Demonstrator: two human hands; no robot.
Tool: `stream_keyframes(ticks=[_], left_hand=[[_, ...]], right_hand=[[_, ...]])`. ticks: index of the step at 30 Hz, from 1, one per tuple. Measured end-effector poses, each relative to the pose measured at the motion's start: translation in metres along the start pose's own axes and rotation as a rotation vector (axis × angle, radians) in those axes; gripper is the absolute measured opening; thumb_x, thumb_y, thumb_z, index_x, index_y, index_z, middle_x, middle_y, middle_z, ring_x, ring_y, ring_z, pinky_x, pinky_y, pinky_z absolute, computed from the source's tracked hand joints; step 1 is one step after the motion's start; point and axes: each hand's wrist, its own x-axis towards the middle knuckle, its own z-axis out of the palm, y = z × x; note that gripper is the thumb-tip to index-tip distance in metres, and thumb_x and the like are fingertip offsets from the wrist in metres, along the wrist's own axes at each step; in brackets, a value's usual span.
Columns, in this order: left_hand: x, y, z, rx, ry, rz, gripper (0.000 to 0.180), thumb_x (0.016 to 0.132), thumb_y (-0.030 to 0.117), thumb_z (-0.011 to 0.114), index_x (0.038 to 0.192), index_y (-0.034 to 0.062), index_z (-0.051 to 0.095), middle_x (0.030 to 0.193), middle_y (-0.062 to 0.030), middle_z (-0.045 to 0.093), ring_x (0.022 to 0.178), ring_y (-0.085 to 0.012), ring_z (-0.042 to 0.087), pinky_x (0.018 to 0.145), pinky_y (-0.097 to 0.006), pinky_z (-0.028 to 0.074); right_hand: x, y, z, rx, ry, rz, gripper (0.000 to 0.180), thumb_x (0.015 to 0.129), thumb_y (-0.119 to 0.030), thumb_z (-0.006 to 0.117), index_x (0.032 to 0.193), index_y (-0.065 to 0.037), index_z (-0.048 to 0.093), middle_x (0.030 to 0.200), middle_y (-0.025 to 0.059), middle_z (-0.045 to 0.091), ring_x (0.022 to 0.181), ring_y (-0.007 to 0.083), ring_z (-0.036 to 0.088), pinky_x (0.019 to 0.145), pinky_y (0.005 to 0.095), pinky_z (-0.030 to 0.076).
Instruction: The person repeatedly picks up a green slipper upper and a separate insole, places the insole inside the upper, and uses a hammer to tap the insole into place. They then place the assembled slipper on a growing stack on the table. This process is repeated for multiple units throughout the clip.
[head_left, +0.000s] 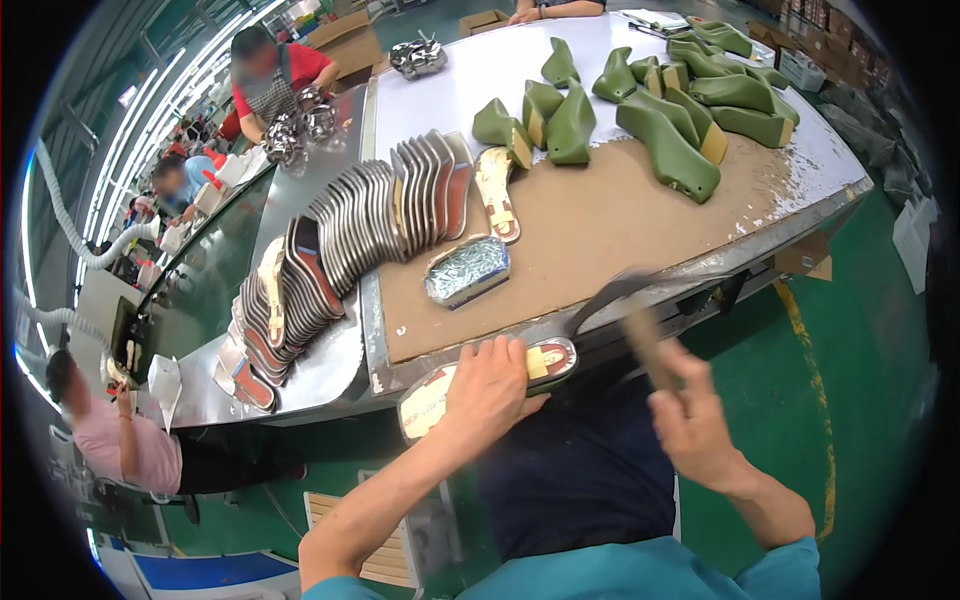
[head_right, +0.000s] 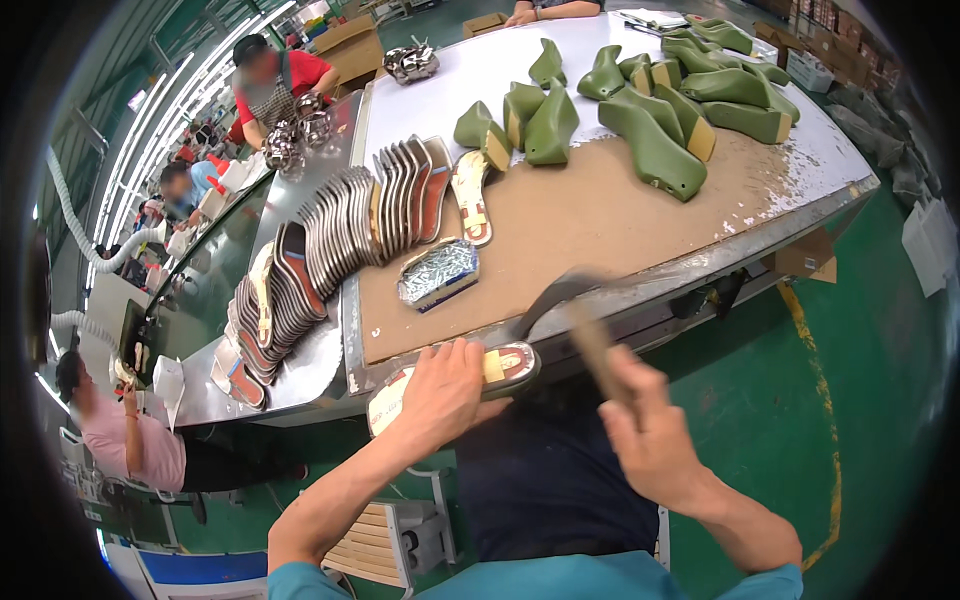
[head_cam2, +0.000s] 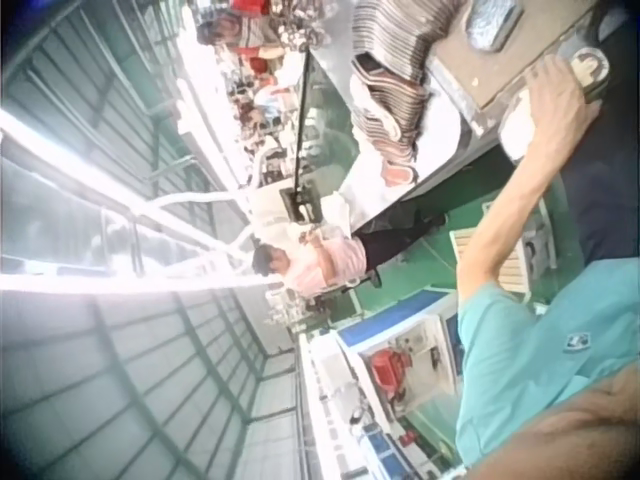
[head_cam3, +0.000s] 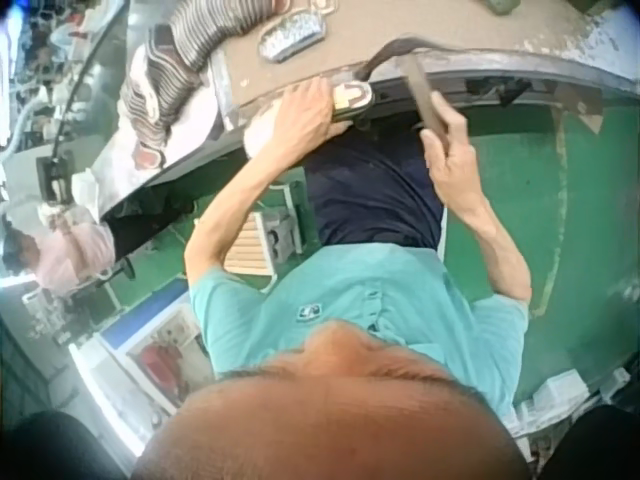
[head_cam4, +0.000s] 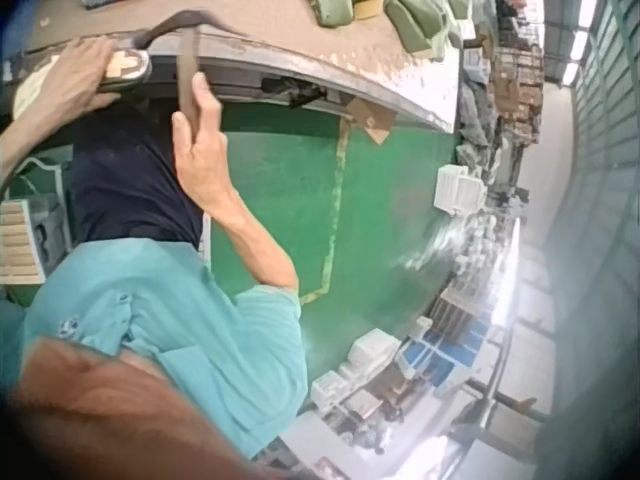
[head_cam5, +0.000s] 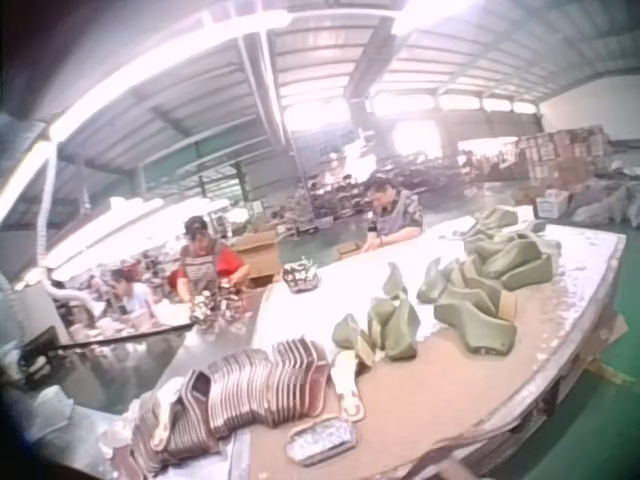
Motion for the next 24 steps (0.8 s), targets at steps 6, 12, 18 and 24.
stream_keyframes(ticks=[6, 12, 18, 24], left_hand=[[-0.002, -0.001, 0.002, -0.020, 0.020, -0.008, 0.057, 0.069, 0.039, 0.077, 0.099, -0.0010, 0.051, 0.089, -0.0137, 0.057, 0.088, -0.0297, 0.057, 0.077, -0.039, 0.041], [-0.002, -0.002, 0.001, -0.028, 0.010, -0.027, 0.055, 0.067, 0.038, 0.078, 0.096, -0.0002, 0.051, 0.089, -0.0133, 0.057, 0.087, -0.0290, 0.057, 0.077, -0.040, 0.042], [0.000, 0.001, 0.000, -0.036, -0.021, -0.062, 0.054, 0.067, 0.037, 0.079, 0.095, 0.0000, 0.052, 0.088, -0.0126, 0.057, 0.088, -0.0283, 0.057, 0.078, -0.040, 0.042], [-0.003, 0.001, 0.000, -0.039, 0.008, -0.053, 0.056, 0.065, 0.036, 0.080, 0.098, -0.0003, 0.053, 0.088, -0.0126, 0.057, 0.088, -0.0289, 0.058, 0.078, -0.040, 0.043]], right_hand=[[0.008, -0.011, -0.007, 0.080, 0.078, 0.029, 0.051, 0.096, -0.008, 0.050, 0.143, -0.007, 0.030, 0.062, 0.0001, 0.049, 0.054, 0.0070, 0.046, 0.050, 0.0242, 0.041], [0.013, -0.028, -0.013, -0.171, -0.149, 0.045, 0.050, 0.092, -0.005, 0.055, 0.138, -0.004, 0.035, 0.123, 0.0242, 0.057, 0.106, 0.0380, 0.061, 0.084, 0.0353, 0.051], [0.007, -0.007, -0.008, -0.189, 0.114, -0.213, 0.050, 0.091, -0.004, 0.057, 0.137, -0.005, 0.038, 0.128, 0.0244, 0.053, 0.107, 0.0377, 0.061, 0.084, 0.0363, 0.052], [0.018, -0.011, -0.015, -0.262, 0.096, -0.398, 0.051, 0.089, 0.000, 0.059, 0.136, -0.004, 0.039, 0.123, 0.0234, 0.058, 0.086, 0.0340, 0.068, 0.073, 0.0342, 0.053]])
